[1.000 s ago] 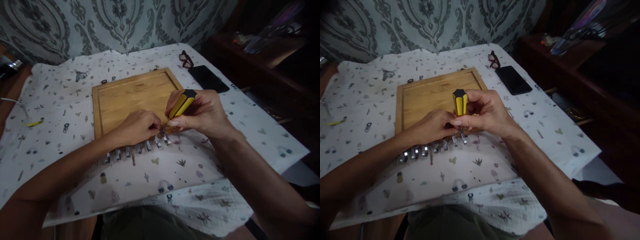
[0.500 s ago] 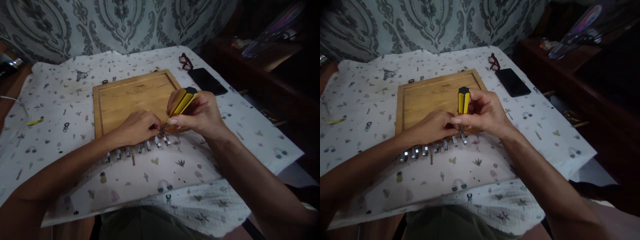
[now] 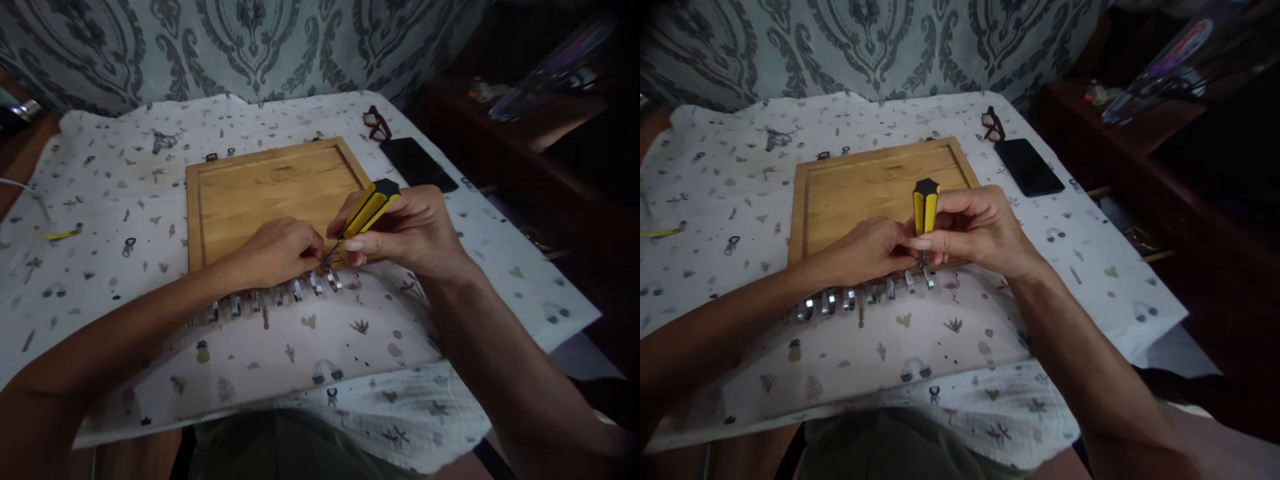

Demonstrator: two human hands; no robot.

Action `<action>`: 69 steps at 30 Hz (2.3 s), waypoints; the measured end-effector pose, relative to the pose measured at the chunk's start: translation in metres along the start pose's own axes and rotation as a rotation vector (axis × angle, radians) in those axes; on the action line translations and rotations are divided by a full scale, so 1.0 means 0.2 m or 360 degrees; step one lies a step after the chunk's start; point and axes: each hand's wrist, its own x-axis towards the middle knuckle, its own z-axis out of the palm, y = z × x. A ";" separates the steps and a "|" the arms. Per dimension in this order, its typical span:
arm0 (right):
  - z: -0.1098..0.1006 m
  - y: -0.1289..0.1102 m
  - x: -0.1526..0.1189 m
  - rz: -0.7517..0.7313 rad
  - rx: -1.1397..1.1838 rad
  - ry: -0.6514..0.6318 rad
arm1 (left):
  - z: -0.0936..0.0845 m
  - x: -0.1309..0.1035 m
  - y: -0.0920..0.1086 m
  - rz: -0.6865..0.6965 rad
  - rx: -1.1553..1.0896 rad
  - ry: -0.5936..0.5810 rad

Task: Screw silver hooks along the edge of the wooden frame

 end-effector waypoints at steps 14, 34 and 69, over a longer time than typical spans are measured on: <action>0.02 0.03 0.00 -0.0273 -0.0104 0.0542 | 0.00 0.01 -0.01 0.0027 -0.0010 0.0019; 0.06 0.02 -0.19 0.0266 -0.1075 0.0280 | 0.01 0.01 -0.01 -0.0047 -0.0016 0.0015; 0.08 0.04 -0.29 0.0036 -0.1256 0.0244 | 0.00 0.01 0.00 -0.0055 0.0016 -0.0026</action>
